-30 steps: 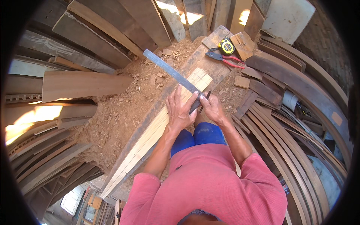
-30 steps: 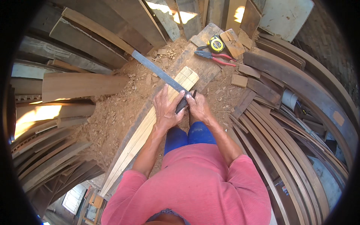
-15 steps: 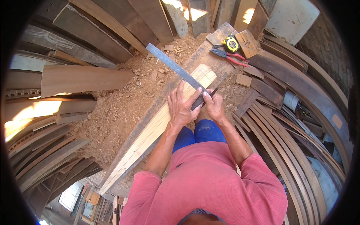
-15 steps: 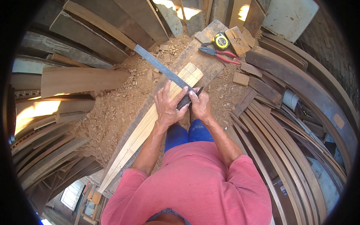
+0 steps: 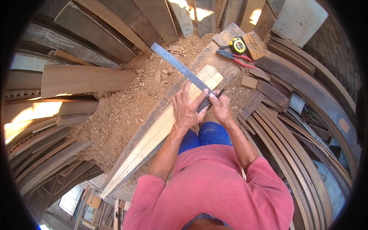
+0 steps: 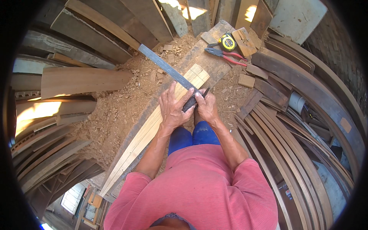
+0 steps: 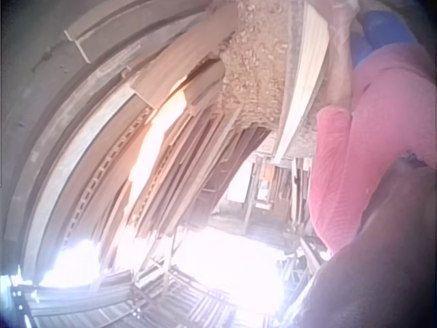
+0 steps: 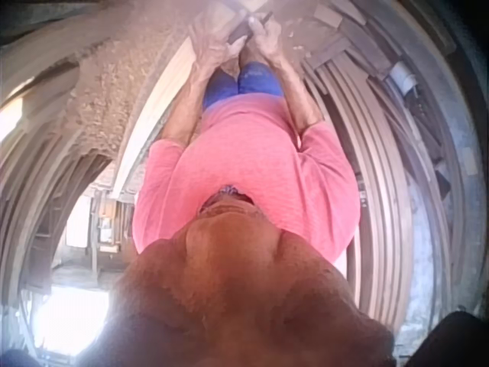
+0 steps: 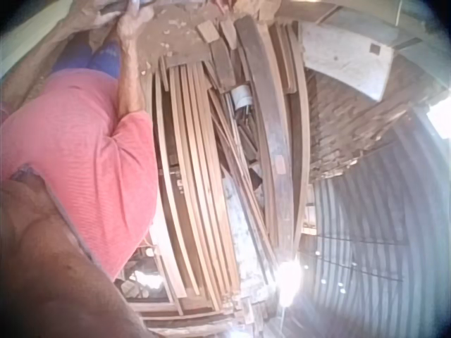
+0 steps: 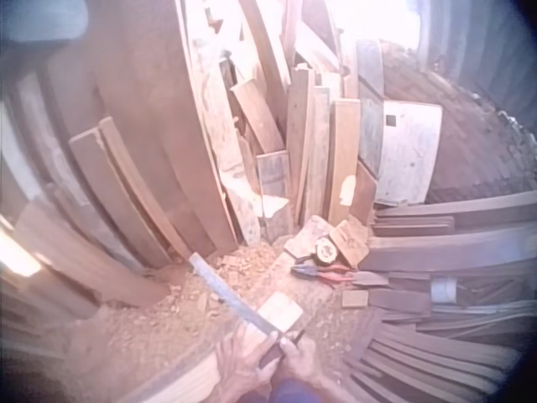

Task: The person measures and marks a piece of wood using a ruler, square, and pencil.

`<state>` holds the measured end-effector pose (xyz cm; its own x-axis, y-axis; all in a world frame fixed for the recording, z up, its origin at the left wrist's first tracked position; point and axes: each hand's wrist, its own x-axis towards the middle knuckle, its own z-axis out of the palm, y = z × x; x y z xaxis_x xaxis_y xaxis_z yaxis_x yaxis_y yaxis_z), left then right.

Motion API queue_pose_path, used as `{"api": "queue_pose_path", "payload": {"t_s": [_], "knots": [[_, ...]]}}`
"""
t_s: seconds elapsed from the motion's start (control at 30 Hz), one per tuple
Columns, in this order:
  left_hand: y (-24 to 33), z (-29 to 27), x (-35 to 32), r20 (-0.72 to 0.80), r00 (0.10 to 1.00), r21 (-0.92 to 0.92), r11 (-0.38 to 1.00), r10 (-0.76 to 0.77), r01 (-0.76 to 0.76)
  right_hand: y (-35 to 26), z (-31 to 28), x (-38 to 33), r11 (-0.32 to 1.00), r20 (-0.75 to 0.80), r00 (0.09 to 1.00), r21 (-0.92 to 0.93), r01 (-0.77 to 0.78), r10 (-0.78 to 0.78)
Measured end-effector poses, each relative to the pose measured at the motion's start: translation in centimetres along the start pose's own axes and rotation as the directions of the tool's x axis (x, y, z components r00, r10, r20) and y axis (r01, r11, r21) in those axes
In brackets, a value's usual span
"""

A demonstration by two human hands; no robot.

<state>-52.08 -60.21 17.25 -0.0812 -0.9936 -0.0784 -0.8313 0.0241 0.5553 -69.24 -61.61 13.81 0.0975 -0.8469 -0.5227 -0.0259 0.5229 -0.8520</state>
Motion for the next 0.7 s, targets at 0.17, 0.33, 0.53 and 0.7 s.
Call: {"api": "queue_pose_path", "payload": {"t_s": [0.17,0.33,0.53,0.7], "knots": [[0.0,-0.1,0.1,-0.010,1.000,-0.011,1.000,0.004,-0.004,-0.1,0.0,0.0,1.000,0.010,1.000,0.019,-0.003,0.003],[0.0,-0.1,0.1,-0.014,1.000,-0.010,1.000,0.014,-0.015,-0.3,-0.2,0.1,1.000,0.014,1.000,-0.009,-0.012,0.012],[-0.1,-0.1,0.0,0.004,1.000,-0.002,1.000,0.017,-0.017,-0.4,-0.2,0.2,1.000,0.026,0.999,-0.015,-0.026,0.026],[0.0,-0.1,0.0,0.002,1.000,0.006,1.000,0.026,-0.026,-3.0,-1.8,0.2,0.947,-0.051,0.999,-0.321,0.001,-0.018]]}}
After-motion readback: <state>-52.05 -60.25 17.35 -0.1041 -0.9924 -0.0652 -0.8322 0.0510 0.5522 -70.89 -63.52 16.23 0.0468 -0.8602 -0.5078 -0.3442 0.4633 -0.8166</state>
